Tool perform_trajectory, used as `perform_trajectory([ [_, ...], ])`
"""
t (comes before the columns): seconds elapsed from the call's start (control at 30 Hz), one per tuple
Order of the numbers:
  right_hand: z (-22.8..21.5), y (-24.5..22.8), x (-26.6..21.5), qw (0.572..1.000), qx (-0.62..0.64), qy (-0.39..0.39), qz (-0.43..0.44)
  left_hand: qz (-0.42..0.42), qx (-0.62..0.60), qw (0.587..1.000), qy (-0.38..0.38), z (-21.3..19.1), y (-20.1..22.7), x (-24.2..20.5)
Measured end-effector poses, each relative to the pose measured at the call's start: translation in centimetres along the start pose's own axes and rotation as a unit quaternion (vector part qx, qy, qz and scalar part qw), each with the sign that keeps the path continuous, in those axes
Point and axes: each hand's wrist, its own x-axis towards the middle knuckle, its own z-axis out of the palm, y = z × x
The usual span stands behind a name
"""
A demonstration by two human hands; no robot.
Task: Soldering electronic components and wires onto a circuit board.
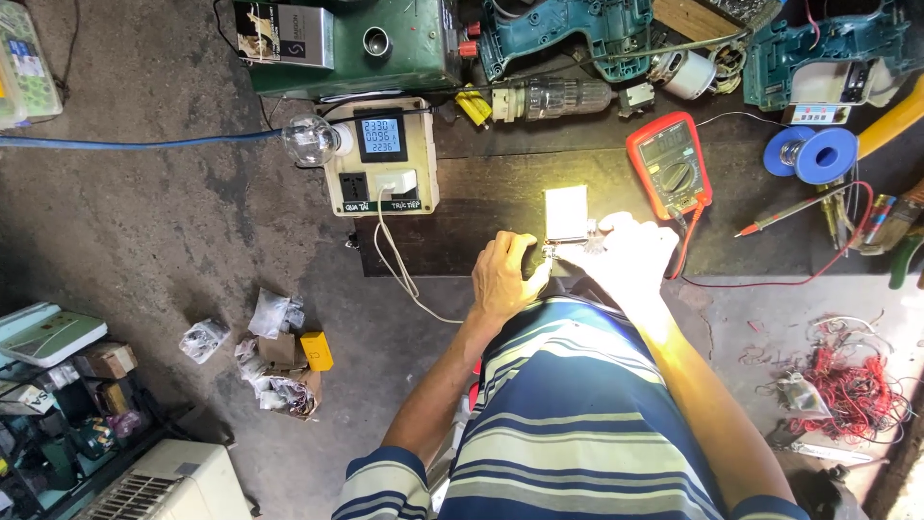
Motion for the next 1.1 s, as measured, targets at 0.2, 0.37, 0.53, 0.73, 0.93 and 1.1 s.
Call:
perform_trajectory([
  [0.2, 5.3, 5.7, 1.7, 0.996, 0.081, -0.006, 0.025, -0.006, 0.000, 1.000, -0.004, 0.0, 0.1, -0.1],
  [0.37, 0.8, 5.0, -1.7, 0.963, 0.268, 0.004, 0.033, -0.003, -0.001, 1.000, -0.003, 0.2, -0.2, -0.1],
  [0.53, 1.7, 8.4, -3.0, 0.940, 0.337, 0.051, -0.003, -0.002, -0.005, 1.000, -0.002, 0.4, -0.3, -0.1],
  [0.73, 1.0, 10.0, -5.4, 0.939, 0.340, 0.043, -0.014, -0.001, -0.007, 1.000, -0.003, 0.3, -0.3, -0.1],
  [0.93, 3.3, 13.2, -7.0, 0.951, 0.307, 0.012, -0.008, -0.001, -0.008, 1.000, -0.009, -0.9, 0.3, 0.3],
  [1.1, 5.4, 15.9, -7.8, 0.954, 0.297, -0.033, 0.032, 0.001, -0.031, 0.999, -0.016, -1.0, 0.2, 0.4],
])
